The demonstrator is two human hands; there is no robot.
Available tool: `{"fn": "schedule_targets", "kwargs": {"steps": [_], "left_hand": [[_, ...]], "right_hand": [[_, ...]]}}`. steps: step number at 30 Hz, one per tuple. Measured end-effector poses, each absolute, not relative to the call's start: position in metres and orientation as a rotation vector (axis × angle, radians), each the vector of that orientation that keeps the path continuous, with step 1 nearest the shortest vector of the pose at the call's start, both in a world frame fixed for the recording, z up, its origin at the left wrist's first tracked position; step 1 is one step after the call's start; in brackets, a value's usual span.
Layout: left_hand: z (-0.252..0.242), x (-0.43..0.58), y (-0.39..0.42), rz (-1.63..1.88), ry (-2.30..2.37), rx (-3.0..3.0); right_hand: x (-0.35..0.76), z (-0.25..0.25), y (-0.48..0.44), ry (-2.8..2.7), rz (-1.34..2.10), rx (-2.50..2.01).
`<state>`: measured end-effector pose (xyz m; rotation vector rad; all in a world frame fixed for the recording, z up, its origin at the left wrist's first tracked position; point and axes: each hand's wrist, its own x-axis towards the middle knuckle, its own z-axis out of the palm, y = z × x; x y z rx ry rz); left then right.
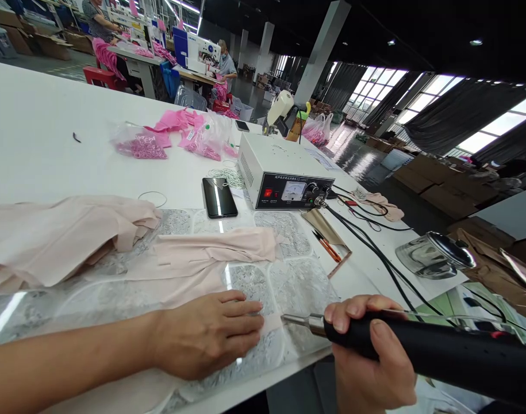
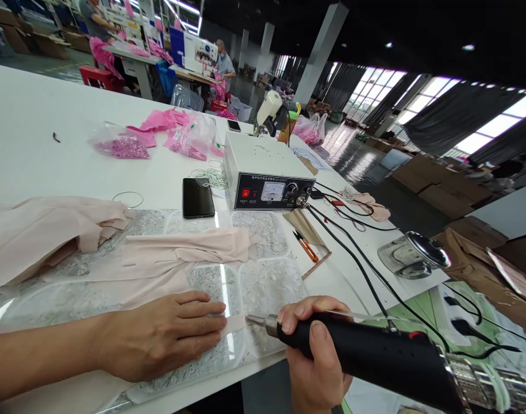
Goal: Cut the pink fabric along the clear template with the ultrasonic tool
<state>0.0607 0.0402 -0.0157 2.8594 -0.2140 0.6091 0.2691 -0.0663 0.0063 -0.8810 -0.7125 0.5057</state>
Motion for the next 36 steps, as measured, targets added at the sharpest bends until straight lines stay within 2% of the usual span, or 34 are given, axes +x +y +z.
{"fn": "schedule_targets", "kwargs": {"steps": [36], "left_hand": [[-0.016, 0.06, 0.042, 0.573, -0.211, 2.865]], "right_hand": [[0.253, 0.012, -0.072, -0.832, 0.584, -0.786]]}}
